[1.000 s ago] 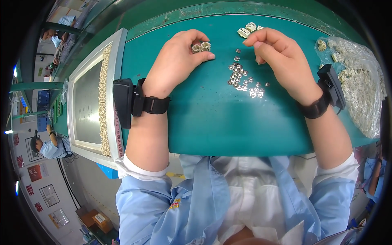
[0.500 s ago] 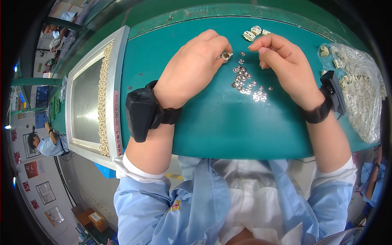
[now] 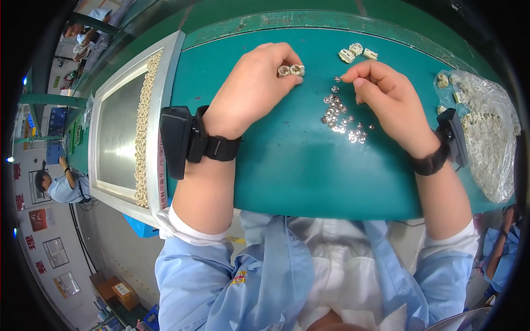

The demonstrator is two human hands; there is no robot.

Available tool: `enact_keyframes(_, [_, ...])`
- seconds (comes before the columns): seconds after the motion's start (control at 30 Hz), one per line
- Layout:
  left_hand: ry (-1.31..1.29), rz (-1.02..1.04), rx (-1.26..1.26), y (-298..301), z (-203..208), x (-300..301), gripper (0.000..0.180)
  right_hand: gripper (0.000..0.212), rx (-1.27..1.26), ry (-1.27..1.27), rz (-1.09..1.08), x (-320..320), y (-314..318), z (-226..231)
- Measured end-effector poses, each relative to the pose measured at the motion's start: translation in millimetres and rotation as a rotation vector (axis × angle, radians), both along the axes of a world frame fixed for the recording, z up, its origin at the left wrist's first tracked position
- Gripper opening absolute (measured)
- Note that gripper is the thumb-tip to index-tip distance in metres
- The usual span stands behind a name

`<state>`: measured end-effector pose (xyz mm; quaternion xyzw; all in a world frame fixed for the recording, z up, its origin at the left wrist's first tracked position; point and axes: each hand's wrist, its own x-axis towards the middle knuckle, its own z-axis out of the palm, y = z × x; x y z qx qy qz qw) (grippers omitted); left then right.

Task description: The person picks up a plastic housing and a metal contact by hand, fits the contact into the housing, and places the assembled unit onto a tray.

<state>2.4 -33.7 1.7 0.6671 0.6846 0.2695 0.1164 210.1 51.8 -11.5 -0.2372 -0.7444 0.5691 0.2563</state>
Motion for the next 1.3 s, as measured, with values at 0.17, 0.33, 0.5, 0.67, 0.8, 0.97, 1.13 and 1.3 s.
enact_keyframes(0.17, [0.042, 0.09, -0.066, 2, -7, -17, 0.022, 0.015, 0.01, -0.039, -0.004, 1, 2, -3])
enact_keyframes(0.33, [-0.022, 0.079, -0.077, 1, -8, -19, 0.027, 0.014, -0.011, -0.061, -0.008, 1, 2, -1])
enact_keyframes(0.5, [-0.049, 0.062, -0.066, -3, -8, -22, 0.026, 0.014, 0.027, -0.072, 0.032, -5, -1, -3])
enact_keyframes(0.67, [0.022, 0.077, 0.062, -13, -2, -17, 0.022, 0.013, 0.08, -0.003, 0.051, -5, 2, -12])
enact_keyframes(0.8, [-0.23, 0.175, 0.125, -57, 32, -15, 0.022, 0.014, 0.049, 0.0, 0.028, 0, 6, -11])
enact_keyframes(0.97, [-0.145, 0.551, 0.138, -142, 59, -71, 0.028, 0.014, 0.05, -0.045, 0.042, 2, 7, -9])
enact_keyframes(1.13, [-0.186, 0.844, -0.082, -229, 47, -135, 0.023, 0.014, 0.072, -0.056, 0.043, 1, 4, -12])
enact_keyframes(1.3, [-0.203, 0.942, -0.286, -262, 25, -154, 0.023, 0.014, 0.067, -0.054, 0.04, 3, 9, -20])
